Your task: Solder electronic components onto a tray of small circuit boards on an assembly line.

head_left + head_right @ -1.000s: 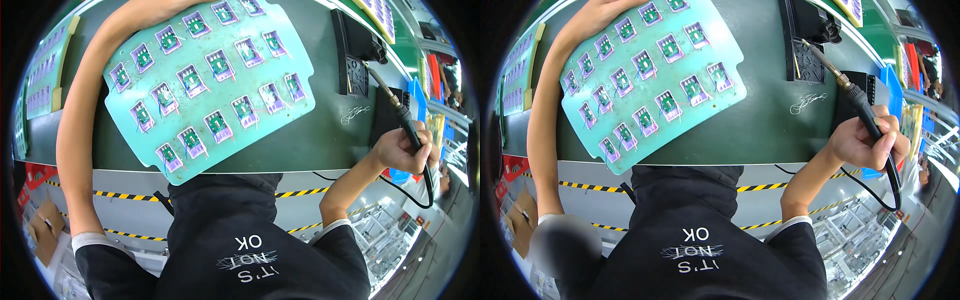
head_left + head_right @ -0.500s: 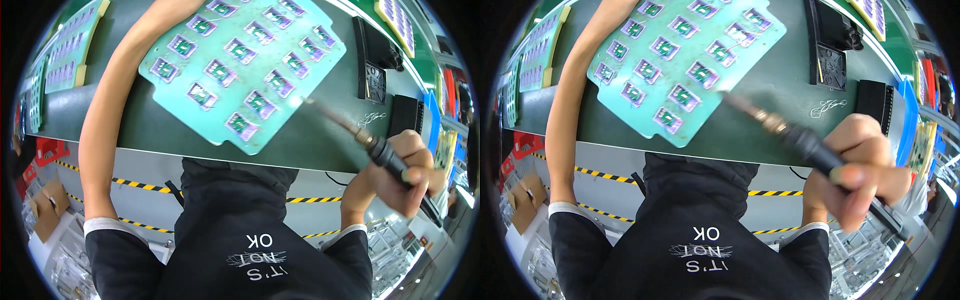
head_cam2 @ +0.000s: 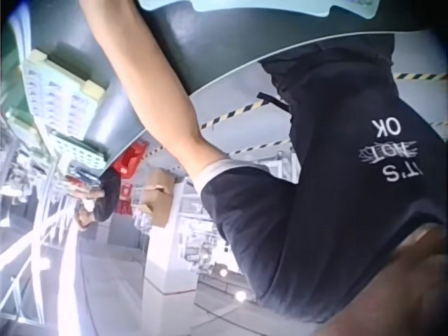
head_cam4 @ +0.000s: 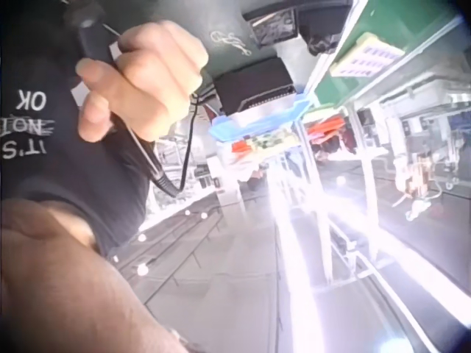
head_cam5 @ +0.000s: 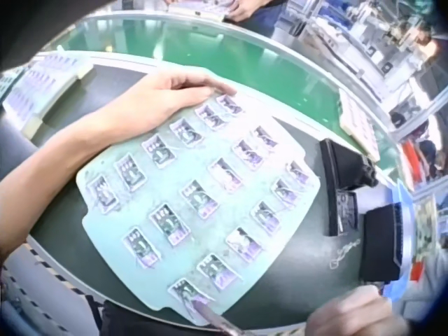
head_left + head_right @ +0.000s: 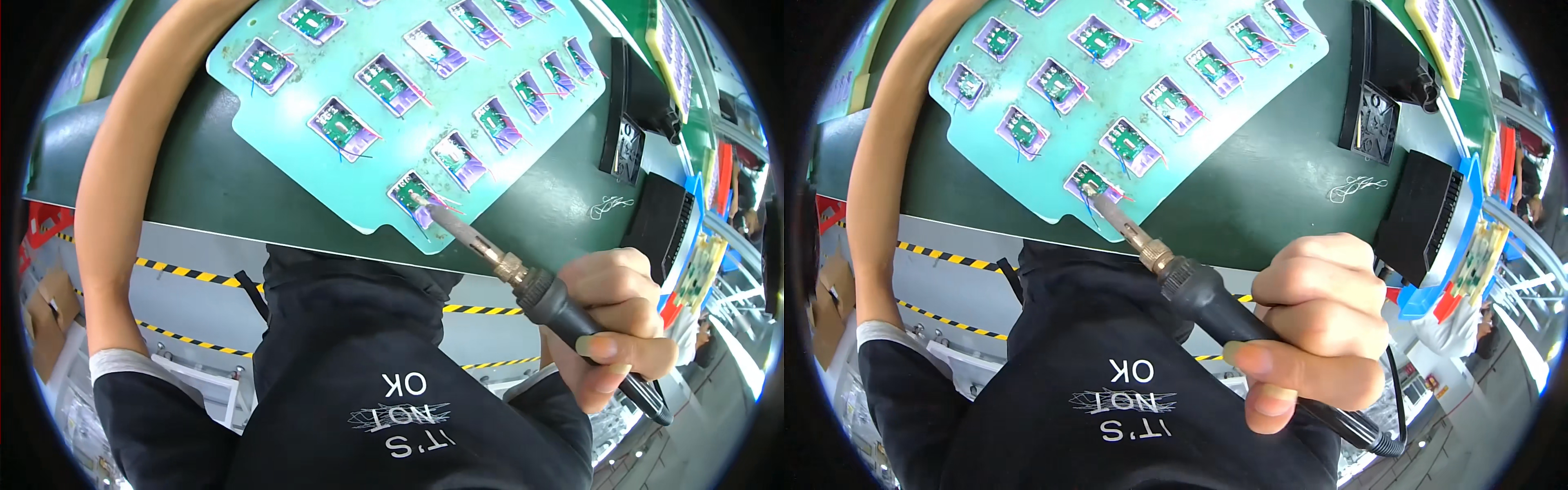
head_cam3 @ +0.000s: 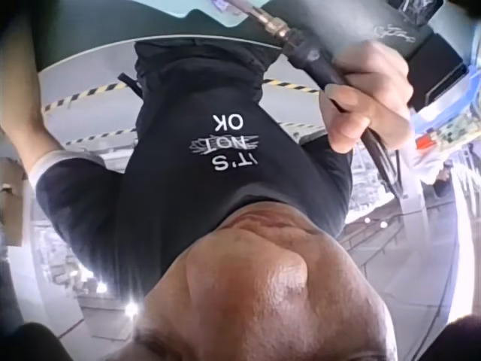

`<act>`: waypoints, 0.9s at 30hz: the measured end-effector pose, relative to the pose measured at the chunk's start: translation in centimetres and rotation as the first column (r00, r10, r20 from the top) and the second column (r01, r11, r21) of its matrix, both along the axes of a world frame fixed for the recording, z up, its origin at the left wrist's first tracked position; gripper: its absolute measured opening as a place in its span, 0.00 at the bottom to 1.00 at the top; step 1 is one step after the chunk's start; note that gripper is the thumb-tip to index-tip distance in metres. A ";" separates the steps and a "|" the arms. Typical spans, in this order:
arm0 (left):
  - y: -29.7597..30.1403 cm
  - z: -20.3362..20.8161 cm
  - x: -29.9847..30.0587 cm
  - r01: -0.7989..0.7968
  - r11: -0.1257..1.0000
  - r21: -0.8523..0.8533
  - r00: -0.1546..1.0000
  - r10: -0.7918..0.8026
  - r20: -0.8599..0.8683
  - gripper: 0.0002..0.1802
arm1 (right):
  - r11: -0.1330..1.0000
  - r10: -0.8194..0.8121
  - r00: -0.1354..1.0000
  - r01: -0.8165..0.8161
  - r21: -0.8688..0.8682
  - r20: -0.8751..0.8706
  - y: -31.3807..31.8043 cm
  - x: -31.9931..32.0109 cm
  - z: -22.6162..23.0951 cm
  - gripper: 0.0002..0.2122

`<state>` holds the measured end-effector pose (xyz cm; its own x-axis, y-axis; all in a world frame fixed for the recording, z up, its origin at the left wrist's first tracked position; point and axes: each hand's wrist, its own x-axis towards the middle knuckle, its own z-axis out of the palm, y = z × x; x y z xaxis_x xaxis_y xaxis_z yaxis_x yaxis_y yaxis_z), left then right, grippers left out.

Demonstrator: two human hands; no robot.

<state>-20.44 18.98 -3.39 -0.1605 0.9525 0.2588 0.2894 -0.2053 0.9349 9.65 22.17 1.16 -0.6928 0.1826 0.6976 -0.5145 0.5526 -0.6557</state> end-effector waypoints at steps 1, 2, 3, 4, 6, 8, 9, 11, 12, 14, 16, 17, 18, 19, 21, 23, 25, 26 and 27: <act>0.1 0.0 0.1 -0.008 1.000 0.008 0.999 0.009 -0.048 0.15 | 1.000 -0.020 1.000 0.020 0.001 0.006 0.1 0.0 0.0 0.13; 0.1 0.0 0.1 -0.013 1.000 0.014 0.998 0.014 -0.056 0.14 | 0.999 -0.040 0.999 0.040 0.002 0.011 0.2 -0.1 0.0 0.13; 0.2 -0.2 0.3 -0.012 1.000 0.017 0.999 0.013 -0.049 0.14 | 0.999 -0.047 0.999 0.047 0.009 0.027 0.2 0.0 0.0 0.13; 0.3 -0.3 0.4 -0.003 1.000 0.023 1.000 0.004 -0.027 0.14 | 0.999 -0.047 0.998 0.047 0.011 0.031 0.3 0.0 -0.1 0.13; 0.2 -0.3 0.5 0.004 1.000 0.027 1.000 -0.004 -0.007 0.14 | 0.999 -0.027 0.999 0.026 0.026 0.025 0.5 0.0 -0.3 0.13; -0.1 0.0 0.5 -0.018 1.000 0.000 0.999 0.018 -0.027 0.14 | 1.000 -0.015 0.999 0.015 0.023 0.033 0.5 -0.1 -0.1 0.13; 0.1 -0.2 0.5 -0.014 1.000 0.001 1.000 0.014 -0.023 0.14 | 1.000 -0.015 0.999 0.014 0.024 0.047 0.5 0.0 -0.2 0.13; 0.5 -0.7 0.6 -0.014 1.000 0.022 0.998 0.015 -0.061 0.15 | 1.000 -0.015 0.999 0.014 0.022 0.046 0.5 0.0 -0.5 0.14; 0.7 -1.0 0.7 -0.009 1.000 0.024 0.998 0.010 -0.056 0.15 | 1.000 -0.012 0.999 0.012 0.020 0.041 0.5 0.1 -0.7 0.14; 1.3 -1.0 0.9 0.012 0.999 0.034 1.000 -0.012 -0.015 0.15 | 0.999 -0.019 0.999 0.017 0.032 0.045 0.7 0.2 -0.6 0.14; 0.1 0.0 0.4 -0.007 1.000 0.016 0.999 0.007 -0.031 0.15 | 1.000 0.020 1.000 -0.020 0.019 0.017 0.4 -0.3 -0.6 0.14; -0.4 0.5 0.2 -0.009 1.000 0.008 0.999 0.010 -0.034 0.15 | 0.999 0.034 0.999 -0.034 0.011 -0.002 0.3 -0.5 -0.5 0.14; 0.0 0.1 0.3 0.000 1.000 0.014 1.000 0.000 -0.025 0.15 | 0.999 0.026 1.000 -0.026 0.018 0.001 0.3 -0.4 -0.7 0.14; 0.4 -0.3 0.5 0.009 1.000 0.019 1.000 -0.009 -0.014 0.15 | 1.000 0.016 1.000 -0.017 0.024 0.009 0.4 -0.3 -0.7 0.14; 1.2 -1.0 0.8 0.030 0.999 0.031 1.000 -0.030 0.005 0.15 | 0.999 -0.007 1.000 0.006 0.035 0.025 0.6 -0.1 -0.9 0.14; 0.2 0.0 0.3 0.008 1.000 0.007 1.000 -0.008 -0.021 0.15 | 1.000 0.022 1.000 -0.022 0.020 0.002 0.4 -0.4 -0.7 0.14; 0.4 -0.2 0.4 0.007 1.000 0.016 0.999 -0.007 -0.034 0.15 | 0.999 0.022 1.000 -0.022 0.026 0.010 0.5 -0.3 -0.7 0.14; 0.5 -0.3 0.4 0.003 1.000 0.024 0.999 -0.002 -0.050 0.15 | 1.000 0.014 1.000 -0.014 0.022 0.008 0.5 -0.3 -0.7 0.14; 0.6 -0.4 0.4 0.006 1.000 0.025 0.999 -0.005 -0.048 0.15 | 1.000 0.004 1.000 -0.004 0.018 0.007 0.5 -0.3 -0.8 0.14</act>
<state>-19.99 19.62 -3.78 -0.1420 0.9463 0.2903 0.3328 -0.2305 0.9144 9.35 22.63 0.38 -0.6984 0.1668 0.6960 -0.5124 0.5623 -0.6490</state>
